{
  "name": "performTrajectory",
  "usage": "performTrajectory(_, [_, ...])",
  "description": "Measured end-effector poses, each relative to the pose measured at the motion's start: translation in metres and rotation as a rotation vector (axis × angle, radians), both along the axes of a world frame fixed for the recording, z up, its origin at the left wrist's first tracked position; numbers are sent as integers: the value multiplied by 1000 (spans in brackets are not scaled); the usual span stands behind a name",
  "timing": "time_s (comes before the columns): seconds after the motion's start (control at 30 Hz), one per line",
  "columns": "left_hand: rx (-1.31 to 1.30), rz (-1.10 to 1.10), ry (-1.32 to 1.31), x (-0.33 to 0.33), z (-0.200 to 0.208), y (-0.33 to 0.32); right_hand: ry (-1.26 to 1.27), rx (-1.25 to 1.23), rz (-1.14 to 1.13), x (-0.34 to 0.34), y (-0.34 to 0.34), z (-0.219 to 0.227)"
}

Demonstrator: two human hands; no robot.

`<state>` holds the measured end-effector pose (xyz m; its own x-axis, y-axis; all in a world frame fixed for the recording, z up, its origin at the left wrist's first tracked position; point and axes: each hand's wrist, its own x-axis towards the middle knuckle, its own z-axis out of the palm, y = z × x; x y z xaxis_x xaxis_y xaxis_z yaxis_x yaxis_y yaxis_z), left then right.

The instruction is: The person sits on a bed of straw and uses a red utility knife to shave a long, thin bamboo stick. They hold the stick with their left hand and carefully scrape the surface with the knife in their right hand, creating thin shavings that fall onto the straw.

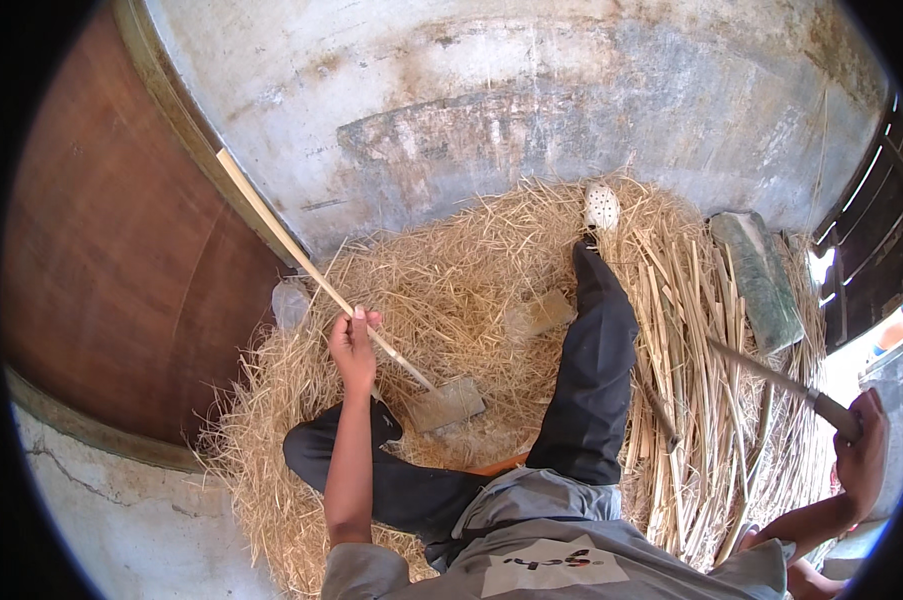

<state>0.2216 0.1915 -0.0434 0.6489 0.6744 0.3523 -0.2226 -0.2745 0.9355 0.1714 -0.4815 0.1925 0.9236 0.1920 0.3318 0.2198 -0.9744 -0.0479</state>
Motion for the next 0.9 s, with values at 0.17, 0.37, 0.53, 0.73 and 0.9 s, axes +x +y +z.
performTrajectory(0.17, [-1, 2, -92, -12, 12, 12, -220, 128, 112, 44, 79, -13])
performTrajectory(0.37, [6, -136, -99, 2, 75, -13, 56, 866, 135, 73, 178, -162])
performTrajectory(0.53, [94, -106, -257, 12, 113, -35, 947, 1632, 165, 32, 318, -211])
performTrajectory(0.73, [57, -134, -283, 15, 148, -42, 766, 1345, 575, -8, 378, -258])
performTrajectory(0.9, [-3, -184, -381, 9, 138, -42, 1306, 1398, 469, -23, 394, -246])
